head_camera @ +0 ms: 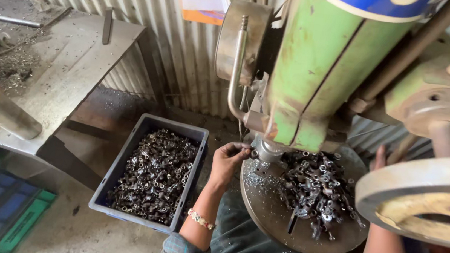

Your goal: The person operates a drill press to machine small metal parts. They repeatedly pick parts from a bin, position them under the drill bit, lower the spindle to cut, then lift the spindle and place the finished parts into a container.

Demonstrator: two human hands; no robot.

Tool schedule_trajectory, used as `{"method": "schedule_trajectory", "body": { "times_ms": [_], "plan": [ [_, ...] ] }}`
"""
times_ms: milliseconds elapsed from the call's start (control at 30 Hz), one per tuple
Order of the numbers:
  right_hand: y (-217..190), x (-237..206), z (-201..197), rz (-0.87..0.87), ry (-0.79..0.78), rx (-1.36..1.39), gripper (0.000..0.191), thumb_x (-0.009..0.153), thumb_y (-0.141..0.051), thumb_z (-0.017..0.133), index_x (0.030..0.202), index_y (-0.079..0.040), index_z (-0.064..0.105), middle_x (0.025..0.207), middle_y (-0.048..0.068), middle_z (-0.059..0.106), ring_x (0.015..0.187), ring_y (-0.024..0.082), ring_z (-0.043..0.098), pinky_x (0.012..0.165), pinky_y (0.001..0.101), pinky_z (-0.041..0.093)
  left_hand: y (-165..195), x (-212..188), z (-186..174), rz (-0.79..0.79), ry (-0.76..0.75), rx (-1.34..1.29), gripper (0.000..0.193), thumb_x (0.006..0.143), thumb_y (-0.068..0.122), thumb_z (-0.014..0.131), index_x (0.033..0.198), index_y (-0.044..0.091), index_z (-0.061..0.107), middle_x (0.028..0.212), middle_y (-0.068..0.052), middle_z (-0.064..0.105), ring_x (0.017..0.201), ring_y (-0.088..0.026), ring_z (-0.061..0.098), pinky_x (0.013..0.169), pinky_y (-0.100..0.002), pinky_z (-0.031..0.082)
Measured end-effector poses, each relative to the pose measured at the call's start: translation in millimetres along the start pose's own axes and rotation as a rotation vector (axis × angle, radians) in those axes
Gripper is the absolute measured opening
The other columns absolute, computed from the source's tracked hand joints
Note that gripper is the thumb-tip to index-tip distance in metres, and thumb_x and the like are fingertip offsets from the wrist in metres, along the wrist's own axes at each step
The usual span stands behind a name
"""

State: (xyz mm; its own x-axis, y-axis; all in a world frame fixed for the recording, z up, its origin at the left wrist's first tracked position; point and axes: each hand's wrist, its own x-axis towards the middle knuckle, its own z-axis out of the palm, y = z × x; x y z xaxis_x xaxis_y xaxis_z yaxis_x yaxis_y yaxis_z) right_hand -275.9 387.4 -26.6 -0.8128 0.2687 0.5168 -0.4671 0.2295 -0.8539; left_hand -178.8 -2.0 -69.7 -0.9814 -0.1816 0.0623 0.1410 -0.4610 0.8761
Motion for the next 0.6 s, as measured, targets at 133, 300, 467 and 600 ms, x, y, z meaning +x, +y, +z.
{"method": "schedule_trajectory", "body": {
  "times_ms": [133, 300, 467, 600],
  "plan": [
    [7.1, -62.4, -40.2, 0.162, -0.033, 0.232, 0.028, 0.114, -0.032, 0.054, 0.125, -0.007, 0.056, 0.121, 0.008, 0.061, 0.115, 0.020, 0.059, 0.103, 0.0366, 0.050, -5.6, -7.1, 13.2, 0.084, 0.179, 0.006, 0.013, 0.092, -0.001, 0.072, 0.105, -0.005, 0.074, 0.093, -0.008, 0.076, 0.082, -0.013, 0.071, 0.078, -0.027, 0.058],
    [4.2, -67.6, -54.7, 0.111, -0.143, 0.315, 0.025, 0.117, -0.029, 0.056, 0.123, -0.004, 0.056, 0.120, 0.009, 0.062, 0.116, 0.019, 0.059, 0.102, 0.0360, 0.050, 7.3, 1.0, 21.1, 0.035, 0.135, -0.161, 0.016, 0.091, -0.001, 0.073, 0.106, -0.007, 0.073, 0.092, -0.009, 0.076, 0.079, -0.014, 0.070, 0.076, -0.028, 0.058],
    [-6.1, -70.1, -57.9, -0.186, -0.068, -0.750, 0.040, 0.103, -0.024, 0.068, 0.130, 0.003, 0.058, 0.112, 0.024, 0.067, 0.106, 0.037, 0.062, 0.094, 0.0466, 0.049, 11.0, -12.7, 36.5, 0.200, 0.300, 0.113, 0.017, 0.090, 0.000, 0.074, 0.105, -0.008, 0.074, 0.094, -0.010, 0.076, 0.082, -0.013, 0.070, 0.077, -0.027, 0.059],
    [-11.0, -70.1, -53.7, -0.214, -0.084, -0.479, 0.044, 0.105, -0.023, 0.065, 0.136, 0.006, 0.055, 0.123, 0.025, 0.067, 0.113, 0.035, 0.063, 0.096, 0.0461, 0.049, 13.9, -19.1, 45.8, 0.153, 0.319, -0.167, 0.022, 0.090, 0.000, 0.075, 0.110, -0.009, 0.072, 0.096, -0.010, 0.076, 0.083, -0.016, 0.069, 0.079, -0.030, 0.058]
  ]
}}
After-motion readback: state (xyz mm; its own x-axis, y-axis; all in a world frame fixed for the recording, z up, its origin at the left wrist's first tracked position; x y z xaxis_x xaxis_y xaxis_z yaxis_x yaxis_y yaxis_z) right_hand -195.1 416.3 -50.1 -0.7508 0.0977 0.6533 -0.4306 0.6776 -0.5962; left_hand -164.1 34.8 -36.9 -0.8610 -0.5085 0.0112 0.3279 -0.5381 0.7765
